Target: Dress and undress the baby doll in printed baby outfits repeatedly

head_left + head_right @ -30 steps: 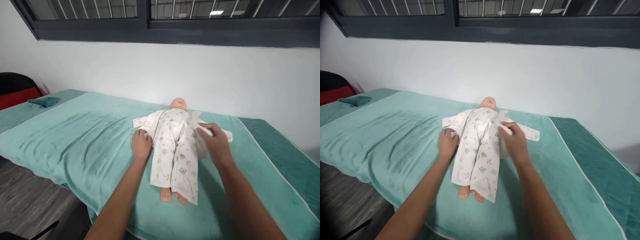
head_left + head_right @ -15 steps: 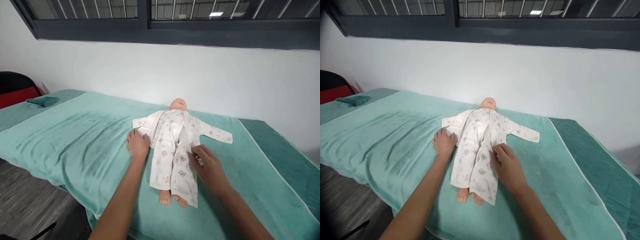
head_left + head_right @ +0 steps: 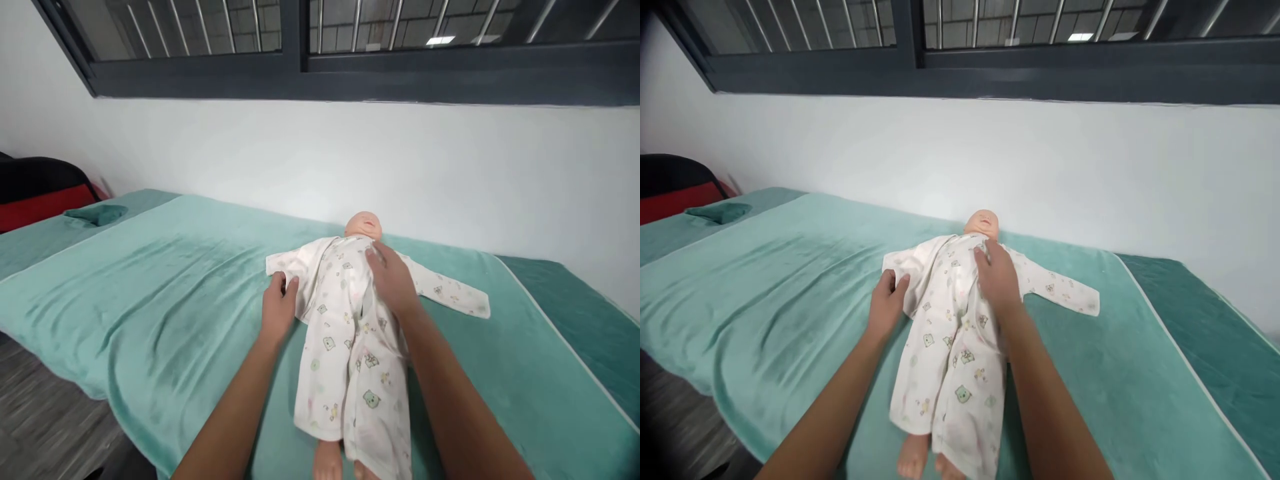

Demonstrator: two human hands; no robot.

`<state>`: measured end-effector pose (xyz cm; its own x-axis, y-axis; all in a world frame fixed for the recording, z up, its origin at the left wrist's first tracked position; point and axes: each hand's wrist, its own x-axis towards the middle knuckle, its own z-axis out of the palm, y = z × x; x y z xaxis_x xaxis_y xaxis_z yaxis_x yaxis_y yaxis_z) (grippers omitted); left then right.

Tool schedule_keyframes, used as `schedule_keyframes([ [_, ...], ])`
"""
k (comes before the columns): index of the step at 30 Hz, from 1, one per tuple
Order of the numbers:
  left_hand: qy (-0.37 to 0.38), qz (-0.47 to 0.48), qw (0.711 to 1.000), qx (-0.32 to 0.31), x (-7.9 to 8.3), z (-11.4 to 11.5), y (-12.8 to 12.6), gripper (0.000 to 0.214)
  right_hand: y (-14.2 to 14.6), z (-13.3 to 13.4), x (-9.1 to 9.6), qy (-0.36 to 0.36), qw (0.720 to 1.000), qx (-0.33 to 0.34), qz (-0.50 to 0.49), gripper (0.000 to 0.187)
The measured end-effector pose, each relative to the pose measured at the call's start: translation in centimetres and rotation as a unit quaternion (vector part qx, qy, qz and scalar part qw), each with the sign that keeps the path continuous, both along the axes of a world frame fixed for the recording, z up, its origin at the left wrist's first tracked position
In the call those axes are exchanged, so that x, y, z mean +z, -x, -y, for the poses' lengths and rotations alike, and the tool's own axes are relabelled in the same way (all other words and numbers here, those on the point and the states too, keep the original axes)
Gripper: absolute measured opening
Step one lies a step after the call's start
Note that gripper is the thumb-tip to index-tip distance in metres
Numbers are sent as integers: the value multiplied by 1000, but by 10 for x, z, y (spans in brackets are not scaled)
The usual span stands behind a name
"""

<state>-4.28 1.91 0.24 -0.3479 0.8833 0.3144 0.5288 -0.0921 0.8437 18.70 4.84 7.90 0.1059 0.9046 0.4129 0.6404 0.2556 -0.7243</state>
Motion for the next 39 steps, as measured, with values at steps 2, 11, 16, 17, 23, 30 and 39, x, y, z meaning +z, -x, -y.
schedule_keyframes([
  [2,-34,82,994,-57,9,3,-6,33,3,-5,-10,-11,999,24,36,50],
  [11,-184,-110,933,-290,62,39,-64,13,-4,3,-16,-5,998,64,22,55],
  [16,-271,-138,927,-221,44,48,-66,9,-5,-8,-9,-30,998,54,-2,41],
  [17,-270,-114,937,-191,40,48,-64,10,-5,-15,-6,-34,998,51,8,37],
  [23,-233,-16,948,-215,31,45,-56,16,10,-72,21,38,984,51,168,20],
  [30,-263,2,930,-257,30,41,-56,6,27,-94,49,199,938,65,277,15],
  [39,-305,-40,913,-269,34,44,-58,12,33,-102,24,117,953,-45,276,9],
])
